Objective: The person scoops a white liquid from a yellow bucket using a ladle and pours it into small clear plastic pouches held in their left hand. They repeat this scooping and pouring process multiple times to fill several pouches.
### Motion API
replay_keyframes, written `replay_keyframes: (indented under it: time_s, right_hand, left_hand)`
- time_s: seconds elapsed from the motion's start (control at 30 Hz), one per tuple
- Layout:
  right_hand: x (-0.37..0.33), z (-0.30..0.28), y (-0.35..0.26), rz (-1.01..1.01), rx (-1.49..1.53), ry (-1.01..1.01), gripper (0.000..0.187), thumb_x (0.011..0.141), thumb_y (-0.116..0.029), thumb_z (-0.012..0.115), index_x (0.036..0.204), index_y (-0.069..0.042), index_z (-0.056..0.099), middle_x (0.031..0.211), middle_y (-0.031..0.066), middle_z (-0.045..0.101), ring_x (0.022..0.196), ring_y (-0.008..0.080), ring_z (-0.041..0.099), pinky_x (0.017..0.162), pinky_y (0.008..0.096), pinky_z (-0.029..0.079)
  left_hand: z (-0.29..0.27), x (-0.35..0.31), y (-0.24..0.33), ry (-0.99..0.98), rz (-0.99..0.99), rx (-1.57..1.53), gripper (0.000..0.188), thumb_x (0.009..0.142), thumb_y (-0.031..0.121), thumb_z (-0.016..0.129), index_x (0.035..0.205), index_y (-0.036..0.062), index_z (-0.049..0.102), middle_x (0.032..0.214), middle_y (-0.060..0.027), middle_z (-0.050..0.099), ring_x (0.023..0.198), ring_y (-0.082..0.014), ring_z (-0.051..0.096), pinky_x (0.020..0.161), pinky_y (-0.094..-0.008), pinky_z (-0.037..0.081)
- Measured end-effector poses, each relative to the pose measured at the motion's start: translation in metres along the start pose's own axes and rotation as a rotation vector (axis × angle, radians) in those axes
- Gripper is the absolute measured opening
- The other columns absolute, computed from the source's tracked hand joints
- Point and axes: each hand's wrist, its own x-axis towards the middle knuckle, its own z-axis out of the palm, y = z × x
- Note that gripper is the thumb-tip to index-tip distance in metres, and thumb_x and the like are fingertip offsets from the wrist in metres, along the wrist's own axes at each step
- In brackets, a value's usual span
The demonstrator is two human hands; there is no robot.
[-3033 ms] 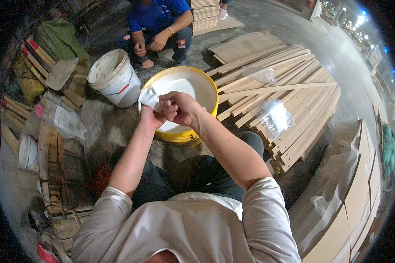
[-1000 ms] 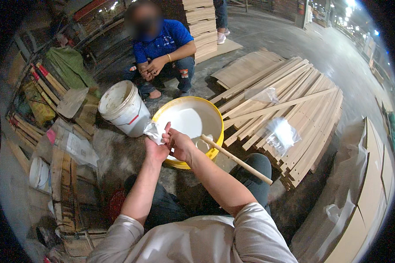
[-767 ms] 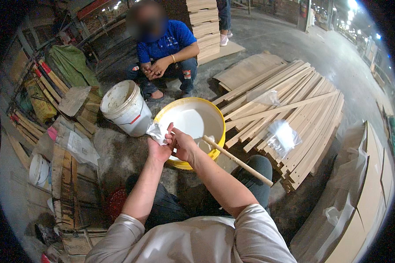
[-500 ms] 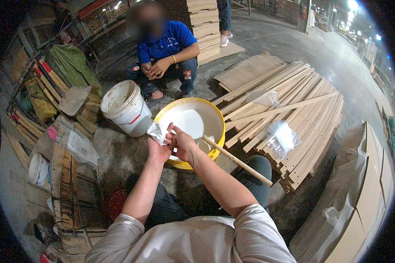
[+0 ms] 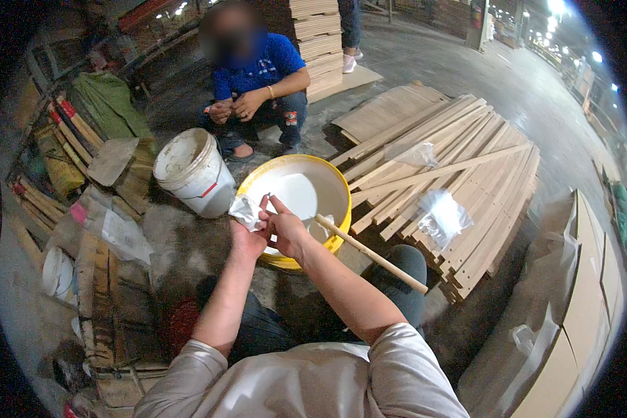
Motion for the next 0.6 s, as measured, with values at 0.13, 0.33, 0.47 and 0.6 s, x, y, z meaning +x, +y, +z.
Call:
replay_keyframes:
  time_s: [0.13, 0.33, 0.47, 0.6]
  right_hand:
    - [-0.006, -0.012, -0.020, -0.032, -0.133, -0.080, 0.059, 0.090, -0.005, 0.035, 0.141, -0.030, 0.020, 0.113, 0.0049, 0.053, 0.096, 0.0151, 0.054, 0.091, 0.0493, 0.036]
    - [0.002, -0.090, -0.100, -0.722, -2.308, 0.332, 0.051, 0.084, -0.011, 0.045, 0.125, -0.040, 0.046, 0.128, 0.0053, 0.044, 0.103, 0.0254, 0.052, 0.078, 0.0381, 0.047]
    - [0.009, -0.113, -0.128, -0.533, -3.034, 0.010, 0.051, 0.082, -0.026, 0.054, 0.129, -0.039, 0.039, 0.144, 0.0008, 0.023, 0.129, 0.0253, 0.027, 0.100, 0.0461, 0.029]
    - [0.020, -0.134, -0.145, -0.540, -3.228, -0.321, 0.047, 0.085, -0.028, 0.048, 0.129, -0.039, 0.036, 0.145, 0.0000, 0.019, 0.131, 0.0255, 0.024, 0.100, 0.0476, 0.027]
  left_hand:
    - [-0.016, 0.005, 0.010, -0.104, -0.117, -0.211, 0.043, 0.086, 0.043, 0.046, 0.117, 0.0133, 0.047, 0.117, -0.0126, 0.054, 0.066, -0.0151, 0.059, 0.048, -0.0218, 0.048]
    - [-0.021, 0.035, 0.025, -0.056, -0.182, -0.335, 0.053, 0.081, 0.046, 0.052, 0.121, 0.0121, 0.044, 0.117, -0.0106, 0.055, 0.067, -0.0155, 0.060, 0.050, -0.0239, 0.048]
    - [-0.014, 0.040, 0.037, -0.066, -0.154, -0.352, 0.056, 0.082, 0.043, 0.051, 0.121, 0.0045, 0.042, 0.115, -0.0096, 0.056, 0.068, -0.0145, 0.060, 0.050, -0.0234, 0.047]
    - [0.002, 0.043, 0.042, -0.060, -0.136, -0.302, 0.049, 0.084, 0.045, 0.047, 0.118, 0.0103, 0.047, 0.112, -0.0095, 0.056, 0.066, -0.0141, 0.060, 0.049, -0.0222, 0.047]
